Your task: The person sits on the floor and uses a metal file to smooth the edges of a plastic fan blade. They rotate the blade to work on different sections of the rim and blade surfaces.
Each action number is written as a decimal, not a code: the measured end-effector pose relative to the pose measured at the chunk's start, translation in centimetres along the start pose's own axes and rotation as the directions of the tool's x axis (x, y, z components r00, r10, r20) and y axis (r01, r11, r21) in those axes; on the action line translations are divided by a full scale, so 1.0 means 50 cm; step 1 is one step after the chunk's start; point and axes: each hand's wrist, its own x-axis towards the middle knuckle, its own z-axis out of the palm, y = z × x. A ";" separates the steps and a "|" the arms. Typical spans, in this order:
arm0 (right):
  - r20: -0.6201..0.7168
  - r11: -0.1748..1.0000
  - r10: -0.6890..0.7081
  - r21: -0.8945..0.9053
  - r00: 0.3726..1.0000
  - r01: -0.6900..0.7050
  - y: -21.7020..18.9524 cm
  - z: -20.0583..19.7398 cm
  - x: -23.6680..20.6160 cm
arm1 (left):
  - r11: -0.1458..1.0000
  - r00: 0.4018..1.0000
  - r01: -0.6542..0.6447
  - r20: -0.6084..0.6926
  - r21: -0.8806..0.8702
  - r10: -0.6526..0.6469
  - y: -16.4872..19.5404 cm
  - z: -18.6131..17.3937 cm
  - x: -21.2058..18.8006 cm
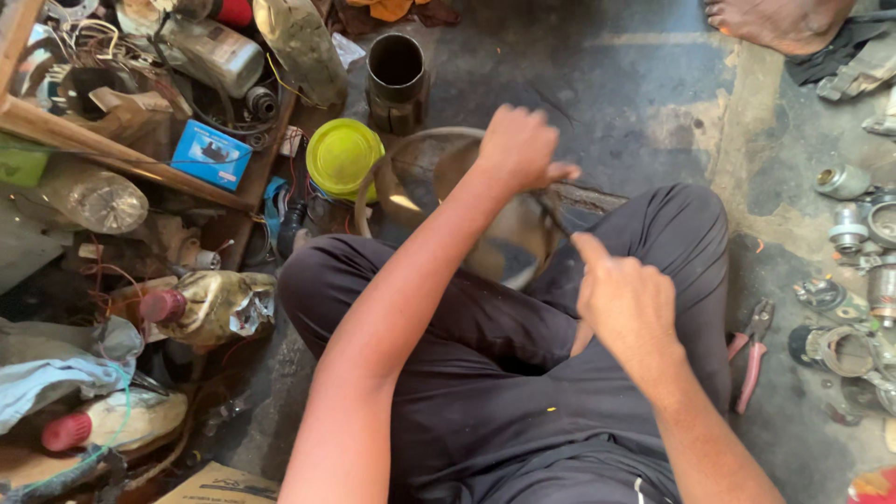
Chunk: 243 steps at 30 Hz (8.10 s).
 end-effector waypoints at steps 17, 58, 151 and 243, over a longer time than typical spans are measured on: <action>-0.005 0.959 -0.140 -0.249 0.990 0.135 -0.076 0.001 -0.031 | 0.929 0.921 0.369 0.140 -0.023 -0.363 -0.064 -0.078 -0.071; -0.037 1.000 -0.008 0.007 0.999 0.009 -0.015 0.082 -0.012 | 0.990 0.984 0.140 -0.111 0.004 -0.138 0.006 -0.021 -0.083; -0.078 0.988 -0.150 -0.052 0.986 0.146 -0.039 0.059 0.003 | 0.961 0.952 0.276 -0.145 0.031 -0.268 -0.070 -0.023 -0.090; 0.007 0.997 -0.067 0.024 0.998 0.067 -0.069 0.036 -0.064 | 0.979 0.962 0.180 -0.223 0.092 -0.156 -0.068 -0.026 -0.108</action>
